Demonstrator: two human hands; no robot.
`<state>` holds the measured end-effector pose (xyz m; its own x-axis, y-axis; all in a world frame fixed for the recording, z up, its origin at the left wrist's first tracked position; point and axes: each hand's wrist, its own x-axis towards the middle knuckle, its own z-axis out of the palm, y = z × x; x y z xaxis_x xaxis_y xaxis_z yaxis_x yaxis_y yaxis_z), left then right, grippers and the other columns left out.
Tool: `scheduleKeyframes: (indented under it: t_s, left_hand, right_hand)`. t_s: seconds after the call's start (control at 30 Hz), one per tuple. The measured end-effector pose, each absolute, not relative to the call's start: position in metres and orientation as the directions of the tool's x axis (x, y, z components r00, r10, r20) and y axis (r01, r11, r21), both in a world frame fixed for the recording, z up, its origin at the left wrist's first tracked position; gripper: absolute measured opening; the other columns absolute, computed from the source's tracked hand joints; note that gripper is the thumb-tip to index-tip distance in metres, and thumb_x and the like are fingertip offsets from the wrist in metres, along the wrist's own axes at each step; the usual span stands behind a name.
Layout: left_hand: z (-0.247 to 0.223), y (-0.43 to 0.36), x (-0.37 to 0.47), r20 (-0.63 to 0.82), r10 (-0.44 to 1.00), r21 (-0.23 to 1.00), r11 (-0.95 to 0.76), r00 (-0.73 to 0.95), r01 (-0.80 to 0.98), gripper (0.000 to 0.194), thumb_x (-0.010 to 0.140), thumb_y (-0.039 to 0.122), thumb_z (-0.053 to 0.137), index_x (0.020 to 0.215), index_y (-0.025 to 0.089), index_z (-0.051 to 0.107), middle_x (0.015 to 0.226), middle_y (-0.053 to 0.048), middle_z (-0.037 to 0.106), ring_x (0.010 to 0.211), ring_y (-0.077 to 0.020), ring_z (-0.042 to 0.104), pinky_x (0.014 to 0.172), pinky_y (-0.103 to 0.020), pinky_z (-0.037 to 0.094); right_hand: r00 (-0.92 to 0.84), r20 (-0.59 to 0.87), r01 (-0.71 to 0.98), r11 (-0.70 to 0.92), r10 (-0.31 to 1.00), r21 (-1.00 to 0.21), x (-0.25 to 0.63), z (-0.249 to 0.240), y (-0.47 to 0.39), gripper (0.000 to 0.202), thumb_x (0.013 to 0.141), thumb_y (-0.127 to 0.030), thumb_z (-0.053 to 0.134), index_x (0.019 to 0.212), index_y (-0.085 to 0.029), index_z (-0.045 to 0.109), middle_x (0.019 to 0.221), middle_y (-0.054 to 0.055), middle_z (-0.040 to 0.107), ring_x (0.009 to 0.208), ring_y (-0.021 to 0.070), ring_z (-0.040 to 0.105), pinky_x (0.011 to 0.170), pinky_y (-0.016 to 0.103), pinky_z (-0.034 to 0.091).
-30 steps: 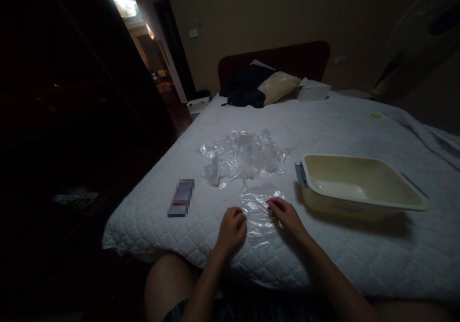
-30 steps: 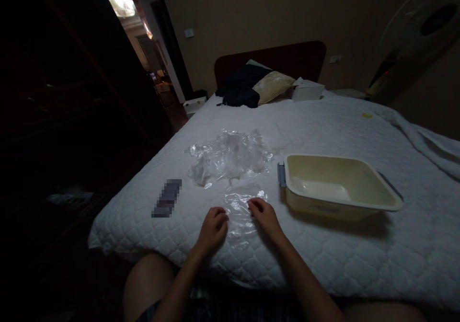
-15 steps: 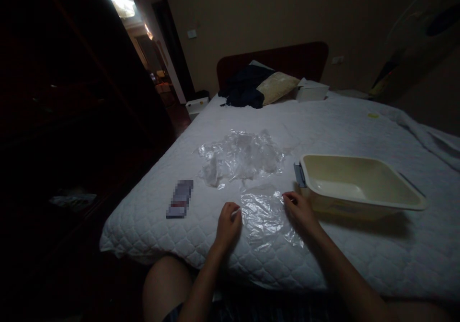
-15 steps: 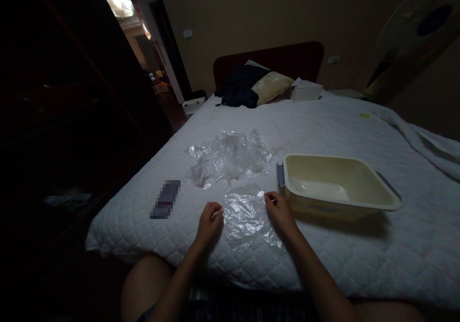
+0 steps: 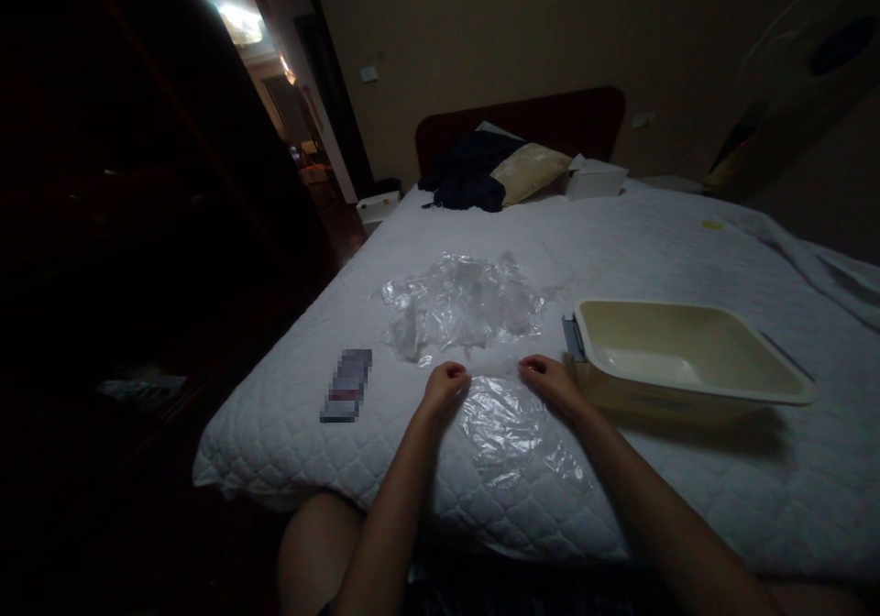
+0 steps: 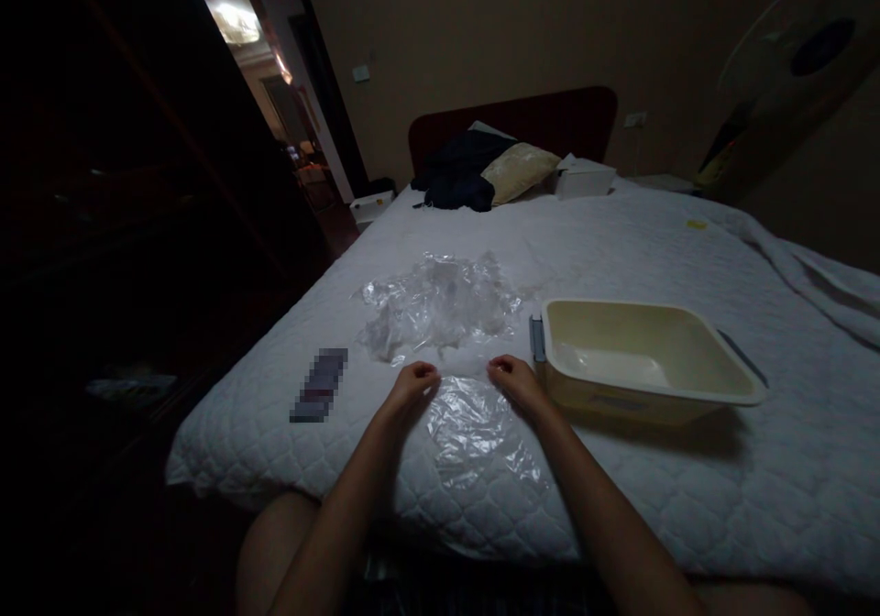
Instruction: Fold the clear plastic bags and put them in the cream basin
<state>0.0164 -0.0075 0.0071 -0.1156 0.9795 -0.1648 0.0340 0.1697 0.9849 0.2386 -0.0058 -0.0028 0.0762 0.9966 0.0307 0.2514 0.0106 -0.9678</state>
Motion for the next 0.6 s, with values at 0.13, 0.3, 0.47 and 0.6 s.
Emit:
scheduleKeyframes:
  t_s: [0.13,0.3,0.47,0.6]
  left_hand:
    - [0.004,-0.012,0.016,-0.116,0.986,0.993,0.113,-0.118,-0.032,0.025,0.049,0.016,0.066,0.073,0.013,0.058,0.059,0.004,0.053,0.052,-0.0069,0.049,0.051,-0.019,0.037]
    - [0.008,-0.017,0.010,-0.085,0.992,0.992,0.076,-0.095,-0.097,0.030,0.050,0.022,0.068,0.078,0.012,0.059,0.062,0.003,0.053,0.052,-0.0064,0.048,0.049,-0.019,0.036]
    - [0.007,-0.021,0.007,-0.082,0.992,0.991,0.071,-0.096,-0.117,0.031,0.054,0.028,0.068,0.080,0.013,0.060,0.062,0.002,0.053,0.051,-0.0063,0.047,0.048,-0.019,0.036]
    - [0.001,-0.025,0.004,-0.059,0.997,0.995,0.055,-0.043,-0.084,0.031,0.055,0.026,0.069,0.083,0.014,0.062,0.069,-0.001,0.058,0.060,-0.0094,0.052,0.056,-0.022,0.041]
  right_hand:
    - [0.041,-0.006,0.092,-0.010,0.999,-0.996,0.244,-0.004,-0.013,0.031,0.057,-0.040,0.066,0.075,-0.016,0.056,0.064,0.000,0.057,0.055,0.0108,0.051,0.050,0.021,0.039]
    - [-0.069,-0.086,0.039,-0.084,0.994,-0.996,0.251,0.002,-0.018,0.035,0.060,-0.041,0.066,0.083,-0.018,0.057,0.068,-0.001,0.056,0.056,0.0097,0.050,0.049,0.021,0.037]
    - [-0.108,-0.076,0.087,-0.067,0.991,-0.994,0.254,-0.002,-0.022,0.038,0.059,-0.041,0.067,0.087,-0.016,0.058,0.068,-0.001,0.057,0.058,0.0108,0.051,0.051,0.022,0.038]
    - [-0.020,0.008,0.147,0.011,1.000,-0.989,0.255,-0.007,-0.024,0.030,0.060,-0.040,0.065,0.077,-0.016,0.059,0.070,0.000,0.059,0.063,0.0127,0.053,0.060,0.025,0.041]
